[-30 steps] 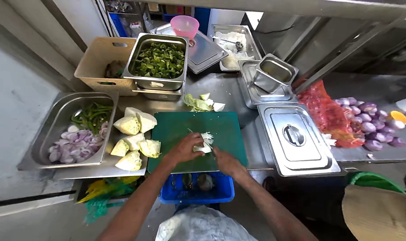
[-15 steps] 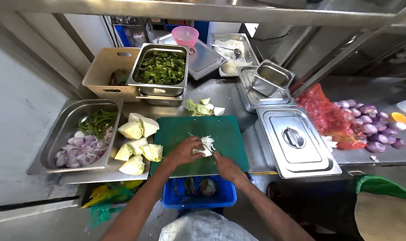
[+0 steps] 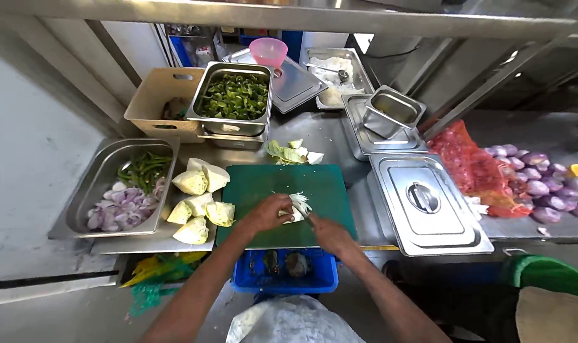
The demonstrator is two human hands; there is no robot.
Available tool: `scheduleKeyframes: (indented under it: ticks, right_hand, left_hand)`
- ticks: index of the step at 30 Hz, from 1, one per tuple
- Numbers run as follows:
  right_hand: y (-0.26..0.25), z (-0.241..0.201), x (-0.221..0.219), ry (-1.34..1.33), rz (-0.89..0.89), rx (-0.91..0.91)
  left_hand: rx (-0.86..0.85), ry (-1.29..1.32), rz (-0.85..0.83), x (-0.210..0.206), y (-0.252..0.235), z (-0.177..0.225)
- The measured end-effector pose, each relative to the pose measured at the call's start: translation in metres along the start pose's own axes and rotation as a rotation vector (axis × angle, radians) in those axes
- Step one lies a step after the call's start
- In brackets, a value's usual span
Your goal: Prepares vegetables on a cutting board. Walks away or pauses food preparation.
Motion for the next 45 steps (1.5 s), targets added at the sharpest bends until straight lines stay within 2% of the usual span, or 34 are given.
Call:
scheduleKeyframes:
  ticks: [2, 4, 8, 9, 14, 19, 25, 29, 30, 35, 36, 39, 40, 45]
  right_hand:
    - [0.031, 0.003, 0.034, 0.067, 0.013, -0.018]
    - [0.041, 0.004, 0.044, 0.079, 0.022, -0.029]
    - [-0.014, 0.0, -0.019, -0.065, 0.007, 0.006]
    - [-0.016, 0.001, -0.02, -0.063, 0.012, 0.01]
    - [0.039, 0.005, 0.041, 0.072, 0.021, -0.031]
    - [-0.015, -0.004, -0.018, -0.044, -0.002, -0.005]
    - [0.036, 0.002, 0.041, 0.073, 0.001, -0.029]
    - [-0.015, -0.003, -0.02, -0.052, 0.009, 0.013]
    - [-0.02, -0.001, -0.022, -0.061, 0.024, 0.028]
    - [0.037, 0.001, 0.041, 0.094, 0.0, -0.024]
    - [0.035, -0.002, 0.036, 0.087, -0.008, -0.036]
    - [-0.009, -0.002, -0.023, -0.055, 0.015, 0.013]
    - [-0.016, 0.0, -0.025, -0.06, 0.026, 0.027]
    - [0.037, 0.001, 0.041, 0.073, 0.023, -0.006]
  left_hand:
    - [-0.004, 0.0, 0.007, -0.001, 0.0, 0.0]
    - [0.007, 0.012, 0.028, -0.004, 0.001, 0.0]
    - [0.021, 0.01, 0.028, -0.004, 0.001, 0.0]
    - [0.019, 0.006, 0.025, -0.004, 0.001, 0.0]
    - [-0.018, 0.014, 0.051, -0.006, 0.003, -0.004]
    - [0.025, 0.013, 0.051, -0.008, 0.004, -0.003]
    - [0.025, 0.047, 0.092, -0.009, 0.006, -0.005]
    - [0.009, 0.031, 0.102, -0.01, 0.006, -0.006]
    - [0.013, 0.033, 0.099, -0.009, 0.005, -0.005]
    - [0.022, 0.063, 0.124, -0.01, 0.009, -0.004]
    - [0.026, 0.061, 0.132, -0.011, 0.011, -0.005]
    - [0.042, 0.038, 0.119, -0.013, 0.013, -0.006]
    - [0.038, 0.042, 0.12, -0.013, 0.011, -0.007]
    - [0.012, 0.062, 0.152, -0.012, 0.012, -0.009]
Point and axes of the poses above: each hand's wrist, its own y-axis away from the middle knuckle, its own x-axis out of the back of the hand, z = x × y, the point moved 1 cm from there along -y, towards the middle knuckle, and after that the axes turned 7 degrees about z, right-handed, at the moved point
